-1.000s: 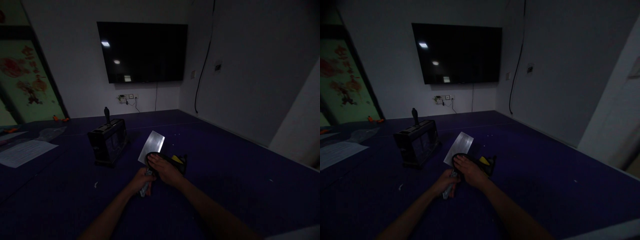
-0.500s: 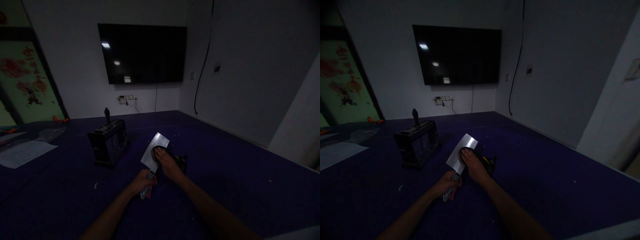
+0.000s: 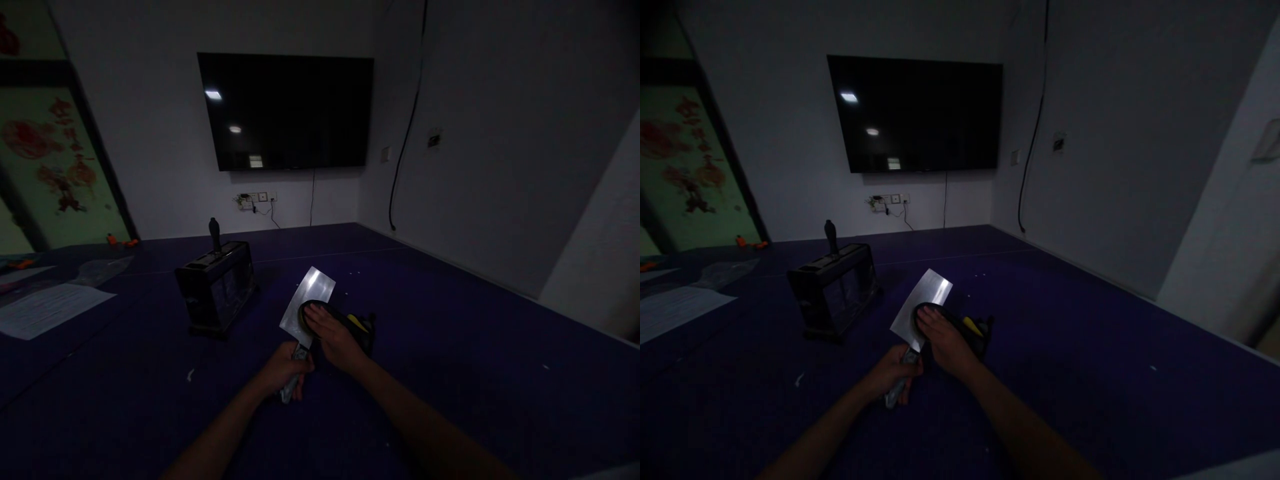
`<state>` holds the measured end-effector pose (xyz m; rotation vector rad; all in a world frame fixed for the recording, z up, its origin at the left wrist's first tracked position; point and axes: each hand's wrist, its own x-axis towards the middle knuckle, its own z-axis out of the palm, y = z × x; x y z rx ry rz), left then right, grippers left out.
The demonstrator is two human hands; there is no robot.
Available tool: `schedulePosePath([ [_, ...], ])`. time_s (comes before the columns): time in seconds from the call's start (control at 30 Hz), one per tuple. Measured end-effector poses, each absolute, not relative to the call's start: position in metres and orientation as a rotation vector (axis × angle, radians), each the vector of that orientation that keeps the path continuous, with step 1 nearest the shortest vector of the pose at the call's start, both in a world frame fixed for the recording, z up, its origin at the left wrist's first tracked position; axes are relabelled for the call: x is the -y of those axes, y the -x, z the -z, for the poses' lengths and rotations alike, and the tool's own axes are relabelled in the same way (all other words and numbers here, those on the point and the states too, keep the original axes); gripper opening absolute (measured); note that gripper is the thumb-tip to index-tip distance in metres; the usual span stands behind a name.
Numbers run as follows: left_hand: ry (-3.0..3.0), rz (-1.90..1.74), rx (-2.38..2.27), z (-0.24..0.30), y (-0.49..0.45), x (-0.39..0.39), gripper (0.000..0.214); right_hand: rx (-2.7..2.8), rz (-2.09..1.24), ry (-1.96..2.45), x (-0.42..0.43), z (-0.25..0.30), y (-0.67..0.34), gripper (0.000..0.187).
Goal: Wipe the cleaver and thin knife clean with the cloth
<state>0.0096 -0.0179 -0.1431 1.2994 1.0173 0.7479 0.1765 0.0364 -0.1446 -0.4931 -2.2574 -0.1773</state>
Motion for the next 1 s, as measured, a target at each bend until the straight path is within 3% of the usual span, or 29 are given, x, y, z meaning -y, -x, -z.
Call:
schedulePosePath([
  [0.47,-1.345,-0.673,-1.008,0.144,-0.007,0.017,0.023,2.011,0.247,0.651,-0.057,0.151,-0.192,0.069],
  [1.0,-1.321,-0.702,-1.000,0.147,-0.008,0.016,0.027,1.978,0.237,0.689,-0.051,0.150,-0.187,0.067],
])
